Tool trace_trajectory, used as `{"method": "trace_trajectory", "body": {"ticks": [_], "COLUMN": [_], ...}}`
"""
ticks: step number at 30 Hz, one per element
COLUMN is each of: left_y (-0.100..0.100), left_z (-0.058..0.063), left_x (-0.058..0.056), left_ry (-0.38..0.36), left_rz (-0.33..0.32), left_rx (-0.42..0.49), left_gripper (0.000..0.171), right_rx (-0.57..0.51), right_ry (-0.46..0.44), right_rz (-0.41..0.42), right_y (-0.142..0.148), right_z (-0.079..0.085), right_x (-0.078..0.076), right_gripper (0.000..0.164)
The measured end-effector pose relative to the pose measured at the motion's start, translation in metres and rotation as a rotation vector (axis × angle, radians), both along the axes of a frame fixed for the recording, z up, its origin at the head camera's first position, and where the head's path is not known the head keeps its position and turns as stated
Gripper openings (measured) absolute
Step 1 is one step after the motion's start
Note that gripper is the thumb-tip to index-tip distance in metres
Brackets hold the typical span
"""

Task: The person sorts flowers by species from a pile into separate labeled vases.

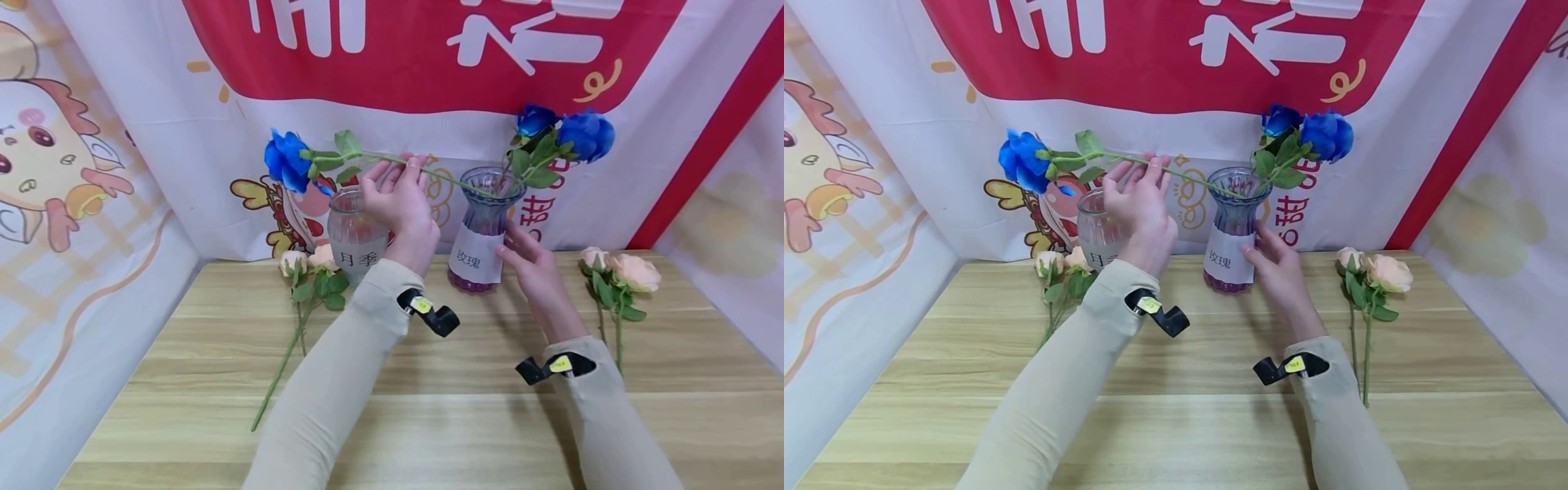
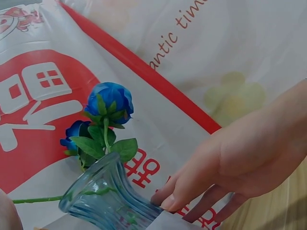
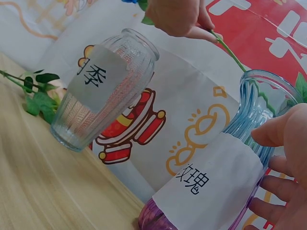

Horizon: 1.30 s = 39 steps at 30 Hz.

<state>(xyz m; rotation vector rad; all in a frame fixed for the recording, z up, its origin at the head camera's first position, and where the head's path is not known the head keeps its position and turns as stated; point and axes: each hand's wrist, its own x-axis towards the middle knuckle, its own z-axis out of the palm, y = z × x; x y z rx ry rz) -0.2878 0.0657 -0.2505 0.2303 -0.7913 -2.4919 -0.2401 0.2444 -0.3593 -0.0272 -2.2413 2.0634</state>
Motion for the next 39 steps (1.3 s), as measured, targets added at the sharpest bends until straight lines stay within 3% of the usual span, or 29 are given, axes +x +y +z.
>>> {"method": "trace_trajectory", "body": {"ticks": [14, 24, 31, 39], "left_y": [0.017, 0.03, 0.038, 0.042], "left_z": [-0.002, -0.013, -0.026, -0.035], "left_x": [-0.009, -0.018, -0.025, -0.029], "left_ry": [0.041, 0.071, 0.057, 0.033], "left_rz": [-0.014, -0.063, -0.063, 0.018], "left_rx": [-0.065, -0.113, -0.306, -0.594], "left_gripper": [0.04, 0.042, 0.043, 0.037], "right_rx": [0.01, 0.01, 0.007, 0.004], "right_ry": [-0.017, -0.025, -0.032, -0.046], "right_rz": [0.011, 0.017, 0.009, 0.01], "right_y": [0.0, 0.001, 0.001, 0.003], "right_z": [0.002, 0.003, 0.003, 0.003], "right_x": [0.002, 0.002, 0.002, 0.003], "right_gripper": [0.067, 0.067, 0.067, 0.066]}}
